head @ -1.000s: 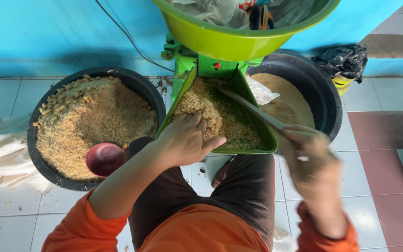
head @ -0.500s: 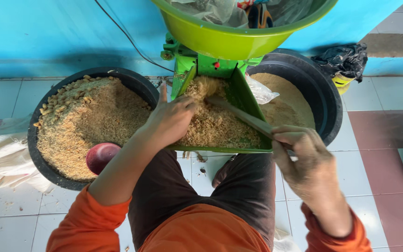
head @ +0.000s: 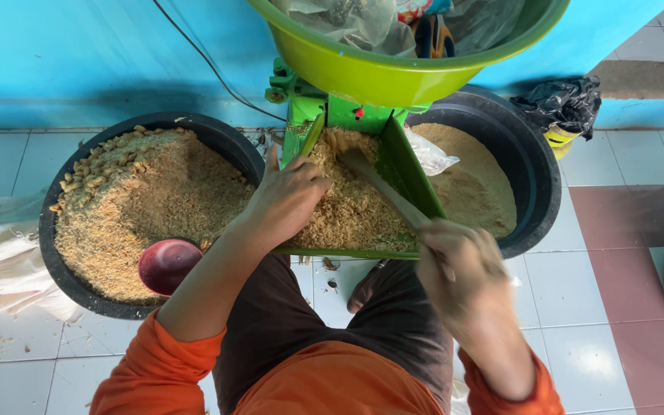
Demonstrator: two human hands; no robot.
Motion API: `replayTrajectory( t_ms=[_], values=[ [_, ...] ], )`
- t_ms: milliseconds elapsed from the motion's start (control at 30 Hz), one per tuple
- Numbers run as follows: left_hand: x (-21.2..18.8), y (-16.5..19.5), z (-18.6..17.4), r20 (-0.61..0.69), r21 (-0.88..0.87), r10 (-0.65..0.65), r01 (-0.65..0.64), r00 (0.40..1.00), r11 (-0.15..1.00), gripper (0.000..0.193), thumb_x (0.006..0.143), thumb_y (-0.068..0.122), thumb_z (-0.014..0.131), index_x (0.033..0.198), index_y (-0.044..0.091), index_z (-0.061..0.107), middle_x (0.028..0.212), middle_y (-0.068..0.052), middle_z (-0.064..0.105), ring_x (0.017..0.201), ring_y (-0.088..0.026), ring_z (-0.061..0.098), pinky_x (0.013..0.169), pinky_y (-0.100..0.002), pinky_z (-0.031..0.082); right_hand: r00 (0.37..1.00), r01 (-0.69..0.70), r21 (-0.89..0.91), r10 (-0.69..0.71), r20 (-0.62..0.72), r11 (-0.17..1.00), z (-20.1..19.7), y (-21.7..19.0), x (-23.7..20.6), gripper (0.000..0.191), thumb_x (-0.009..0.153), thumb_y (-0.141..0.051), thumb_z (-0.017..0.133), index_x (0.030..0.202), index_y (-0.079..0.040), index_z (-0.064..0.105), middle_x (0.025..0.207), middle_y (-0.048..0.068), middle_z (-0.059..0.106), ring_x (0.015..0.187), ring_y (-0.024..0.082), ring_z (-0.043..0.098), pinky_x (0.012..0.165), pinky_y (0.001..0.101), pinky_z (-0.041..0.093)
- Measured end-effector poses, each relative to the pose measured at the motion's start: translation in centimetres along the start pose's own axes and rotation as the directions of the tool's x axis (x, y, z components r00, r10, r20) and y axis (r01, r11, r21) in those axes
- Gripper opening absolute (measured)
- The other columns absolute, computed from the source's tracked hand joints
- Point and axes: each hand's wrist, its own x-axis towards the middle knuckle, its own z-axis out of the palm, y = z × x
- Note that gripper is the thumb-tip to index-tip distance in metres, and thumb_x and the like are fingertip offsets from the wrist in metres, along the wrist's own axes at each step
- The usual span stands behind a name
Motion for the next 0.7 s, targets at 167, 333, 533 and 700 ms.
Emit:
replayTrajectory(
  t_ms=[167, 333, 533, 700],
  values=[
    [-0.2, -0.2, 0.8, -0.007, 0.029, 0.000, 0.000, 1.000, 1.000, 0.026, 0.085, 0.001, 0.066, 0.109, 0.006, 0.075, 0.113, -0.012, 0.068, 0.127, -0.030, 0.054, 0.113, -0.077, 0.019, 1.000, -0.016, -0.039, 0.016, -0.010, 0.999, 0.1, -0.2, 0.6, 0.024, 0.087, 0.005, 0.077, 0.103, 0.001, 0.060, 0.112, 0.014, 0.073, 0.092, 0.026, 0.070, 0.078, 0.0348, 0.057],
    [0.1, -0.6, 1.2, 0.013, 0.041, 0.012, -0.013, 1.000, 0.999, 0.028, 0.083, -0.002, 0.067, 0.110, 0.005, 0.073, 0.115, -0.014, 0.067, 0.130, -0.031, 0.053, 0.113, -0.077, 0.021, 0.997, 0.072, -0.050, -0.070, 0.035, 0.996, 0.4, -0.1, 1.4, 0.025, 0.086, 0.006, 0.076, 0.104, -0.001, 0.059, 0.115, 0.015, 0.072, 0.097, 0.029, 0.070, 0.084, 0.0386, 0.057],
    [0.6, -1.2, 1.4, -0.046, 0.024, 0.075, -0.074, 0.996, 0.997, 0.034, 0.077, 0.000, 0.070, 0.111, 0.002, 0.072, 0.114, -0.016, 0.068, 0.128, -0.034, 0.053, 0.109, -0.079, 0.019, 0.999, -0.027, -0.046, 0.026, -0.028, 0.999, -0.1, -0.5, 1.1, 0.024, 0.087, 0.006, 0.075, 0.104, -0.001, 0.060, 0.113, 0.014, 0.072, 0.096, 0.028, 0.070, 0.083, 0.0368, 0.056],
    [0.5, -1.3, 1.7, -0.118, 0.073, 0.095, -0.086, 0.989, 0.994, 0.026, 0.083, -0.001, 0.069, 0.108, 0.003, 0.073, 0.113, -0.015, 0.068, 0.127, -0.031, 0.054, 0.114, -0.075, 0.021, 0.998, 0.052, 0.048, -0.053, 0.026, 0.997, 0.6, -0.4, 1.4, 0.025, 0.087, 0.007, 0.074, 0.105, -0.001, 0.059, 0.116, 0.014, 0.072, 0.099, 0.029, 0.070, 0.087, 0.0381, 0.057]
  ],
)
